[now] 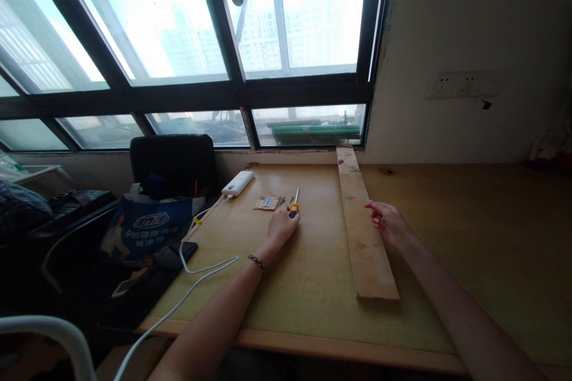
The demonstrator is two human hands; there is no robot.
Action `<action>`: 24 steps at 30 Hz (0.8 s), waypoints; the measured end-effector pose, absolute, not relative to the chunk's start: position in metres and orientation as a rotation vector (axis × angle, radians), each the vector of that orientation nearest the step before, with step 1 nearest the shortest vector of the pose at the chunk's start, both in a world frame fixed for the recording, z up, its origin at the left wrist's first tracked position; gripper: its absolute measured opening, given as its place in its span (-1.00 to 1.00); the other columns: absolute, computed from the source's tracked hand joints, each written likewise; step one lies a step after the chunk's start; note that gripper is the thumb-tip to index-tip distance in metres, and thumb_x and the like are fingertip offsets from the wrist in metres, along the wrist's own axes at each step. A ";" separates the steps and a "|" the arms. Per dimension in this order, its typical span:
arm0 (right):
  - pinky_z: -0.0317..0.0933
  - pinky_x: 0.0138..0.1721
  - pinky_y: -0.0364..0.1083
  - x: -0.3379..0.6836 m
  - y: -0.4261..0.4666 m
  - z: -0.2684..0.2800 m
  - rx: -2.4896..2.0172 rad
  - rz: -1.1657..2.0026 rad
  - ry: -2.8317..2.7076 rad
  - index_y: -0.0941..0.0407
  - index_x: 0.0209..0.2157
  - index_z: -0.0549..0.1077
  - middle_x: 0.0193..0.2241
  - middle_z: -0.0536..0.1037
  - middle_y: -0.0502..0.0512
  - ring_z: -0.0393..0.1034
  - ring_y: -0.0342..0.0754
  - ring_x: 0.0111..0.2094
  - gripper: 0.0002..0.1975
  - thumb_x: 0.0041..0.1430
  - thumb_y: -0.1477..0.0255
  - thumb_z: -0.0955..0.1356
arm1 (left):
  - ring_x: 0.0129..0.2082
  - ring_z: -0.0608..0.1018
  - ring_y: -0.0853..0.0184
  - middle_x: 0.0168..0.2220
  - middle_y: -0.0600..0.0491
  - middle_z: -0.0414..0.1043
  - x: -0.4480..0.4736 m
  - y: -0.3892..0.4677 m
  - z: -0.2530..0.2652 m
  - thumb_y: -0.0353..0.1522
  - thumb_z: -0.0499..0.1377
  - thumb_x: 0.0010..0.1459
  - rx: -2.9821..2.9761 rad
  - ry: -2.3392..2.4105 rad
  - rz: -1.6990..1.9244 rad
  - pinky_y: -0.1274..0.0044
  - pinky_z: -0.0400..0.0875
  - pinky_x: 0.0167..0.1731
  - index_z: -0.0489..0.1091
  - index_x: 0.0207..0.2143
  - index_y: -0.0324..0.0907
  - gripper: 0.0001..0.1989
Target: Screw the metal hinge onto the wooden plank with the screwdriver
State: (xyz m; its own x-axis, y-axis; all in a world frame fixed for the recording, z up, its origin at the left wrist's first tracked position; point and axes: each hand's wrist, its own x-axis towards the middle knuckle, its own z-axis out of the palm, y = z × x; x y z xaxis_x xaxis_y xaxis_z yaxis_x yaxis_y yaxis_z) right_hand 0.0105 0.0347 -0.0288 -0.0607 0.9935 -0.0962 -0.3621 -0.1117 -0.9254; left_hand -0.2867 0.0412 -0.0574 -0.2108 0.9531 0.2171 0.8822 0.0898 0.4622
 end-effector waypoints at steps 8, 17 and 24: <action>-0.08 -0.73 -0.30 0.010 0.034 -0.031 -1.026 1.432 -0.938 0.23 -0.53 0.44 -0.68 0.30 -0.08 0.06 -0.35 -0.72 -0.71 -0.22 0.28 0.46 | -0.24 0.46 0.25 -0.16 -0.08 0.41 -0.285 0.040 -0.051 -0.09 0.09 -0.04 1.763 2.240 0.666 0.56 0.22 -0.43 0.30 -0.18 -0.17 -0.56; -0.31 -0.77 -0.28 0.014 0.038 -0.035 -1.113 1.370 -0.943 0.20 -0.61 0.34 -0.79 0.07 -0.20 -0.16 -0.36 -0.78 -0.69 -0.23 0.25 0.44 | -0.19 0.44 0.19 -0.11 -0.12 0.33 -0.285 0.042 -0.052 -0.08 0.08 -0.03 1.777 2.251 0.731 0.47 0.29 -0.31 0.26 -0.09 -0.19 -0.49; 0.03 -0.67 -0.24 0.022 0.054 -0.056 -1.371 0.779 -0.915 0.13 -0.64 0.31 -0.70 0.35 -0.06 0.17 -0.22 -0.66 -0.78 -0.29 0.33 0.42 | 0.02 0.27 0.10 -0.04 -0.20 0.21 -0.279 0.042 -0.061 -0.17 0.12 -0.01 2.029 2.211 1.018 0.30 0.16 0.00 0.23 -0.05 -0.29 -0.48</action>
